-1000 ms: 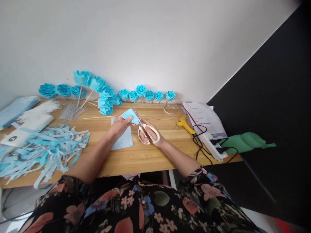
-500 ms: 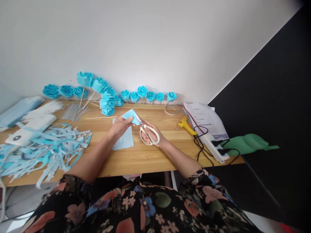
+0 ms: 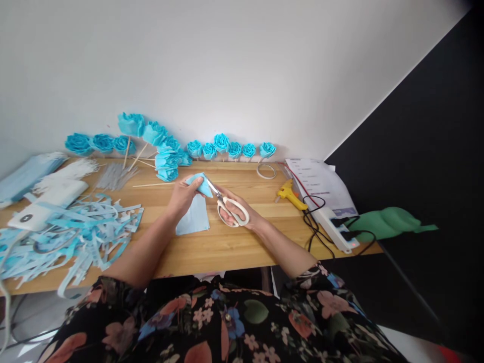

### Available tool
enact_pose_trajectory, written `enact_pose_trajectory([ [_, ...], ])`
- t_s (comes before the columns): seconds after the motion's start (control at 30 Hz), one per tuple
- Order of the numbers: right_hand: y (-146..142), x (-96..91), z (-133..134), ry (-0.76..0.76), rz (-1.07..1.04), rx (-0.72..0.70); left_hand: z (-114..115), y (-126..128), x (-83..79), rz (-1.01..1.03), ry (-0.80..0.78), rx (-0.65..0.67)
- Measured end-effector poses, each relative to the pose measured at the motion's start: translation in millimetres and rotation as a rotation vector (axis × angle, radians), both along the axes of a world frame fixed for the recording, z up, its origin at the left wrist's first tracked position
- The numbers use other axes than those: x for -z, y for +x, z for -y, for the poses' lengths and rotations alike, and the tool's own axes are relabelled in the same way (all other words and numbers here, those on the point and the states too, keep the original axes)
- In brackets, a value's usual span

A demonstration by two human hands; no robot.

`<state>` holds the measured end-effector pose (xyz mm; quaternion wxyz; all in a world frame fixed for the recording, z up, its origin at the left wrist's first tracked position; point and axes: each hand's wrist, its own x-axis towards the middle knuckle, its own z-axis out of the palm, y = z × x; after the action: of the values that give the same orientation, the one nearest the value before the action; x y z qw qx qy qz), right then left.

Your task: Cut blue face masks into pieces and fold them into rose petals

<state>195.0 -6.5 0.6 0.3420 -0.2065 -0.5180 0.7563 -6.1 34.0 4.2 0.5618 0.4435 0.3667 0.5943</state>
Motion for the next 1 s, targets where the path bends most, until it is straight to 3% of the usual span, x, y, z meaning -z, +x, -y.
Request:
enact_pose_trajectory([
  [0.27, -1.0, 0.4, -0.6, 0.142, -0.039, -0.08, -1.8, 2.8, 2.8, 0.075, 0.007, -0.005],
  [1.0, 1.5, -1.4, -0.3, 0.084, 0.018, -0.054, -8.1, -2.0, 6.3, 0.122, -0.034, 0.02],
])
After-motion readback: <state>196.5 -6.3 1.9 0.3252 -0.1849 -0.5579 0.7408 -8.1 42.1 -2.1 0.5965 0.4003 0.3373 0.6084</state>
